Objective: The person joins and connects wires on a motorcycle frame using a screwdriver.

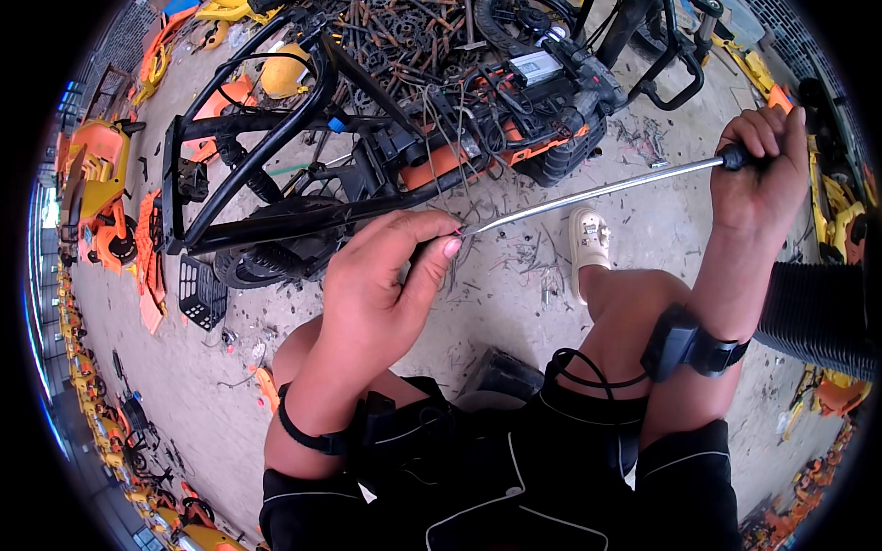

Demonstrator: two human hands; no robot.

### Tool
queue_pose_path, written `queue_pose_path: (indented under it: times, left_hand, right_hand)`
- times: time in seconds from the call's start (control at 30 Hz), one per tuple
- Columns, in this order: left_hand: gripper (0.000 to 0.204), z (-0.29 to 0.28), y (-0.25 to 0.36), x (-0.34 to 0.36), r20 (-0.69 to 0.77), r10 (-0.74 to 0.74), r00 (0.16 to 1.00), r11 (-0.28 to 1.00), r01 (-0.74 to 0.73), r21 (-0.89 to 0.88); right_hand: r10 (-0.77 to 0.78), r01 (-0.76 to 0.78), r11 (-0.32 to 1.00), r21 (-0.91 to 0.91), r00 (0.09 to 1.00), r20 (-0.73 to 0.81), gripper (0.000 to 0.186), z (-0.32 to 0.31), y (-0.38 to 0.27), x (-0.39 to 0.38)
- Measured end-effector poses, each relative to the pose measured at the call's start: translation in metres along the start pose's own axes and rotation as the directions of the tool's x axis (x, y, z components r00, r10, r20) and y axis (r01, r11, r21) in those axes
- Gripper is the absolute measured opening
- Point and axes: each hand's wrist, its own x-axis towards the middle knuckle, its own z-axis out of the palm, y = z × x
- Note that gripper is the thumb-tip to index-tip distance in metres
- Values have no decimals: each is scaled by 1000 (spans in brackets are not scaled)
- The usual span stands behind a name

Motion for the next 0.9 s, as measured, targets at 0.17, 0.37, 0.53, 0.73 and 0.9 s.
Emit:
queue_pose_path:
  times: [0.17, 0.37, 0.53, 0.73, 0.9]
  left_hand:
    - [13, 2, -2, -1, 2, -24, 1000, 1000, 24, -8]
    - [15, 4, 0, 1, 15, -122, 992, 992, 122, 14]
    - [15, 2, -5, 0, -7, -128, 992, 991, 127, -38]
    - [15, 3, -4, 0, 18, -155, 988, 986, 156, -61]
    - [14, 4, -3, 1, 17, -136, 991, 989, 136, -59]
  right_hand:
    - [-53, 52, 998, -28, 998, -28, 20, 3, 0, -2]
    - [-17, 14, 1000, -25, 996, -93, 19, -5, -2, 4]
    - [-85, 82, 996, -42, 994, -72, 18, -11, -6, 6]
    - [-117, 108, 965, -238, 993, -22, 17, 5, 20, -5]
    - [-12, 46, 634, -772, 999, 50, 30, 13, 71, -17]
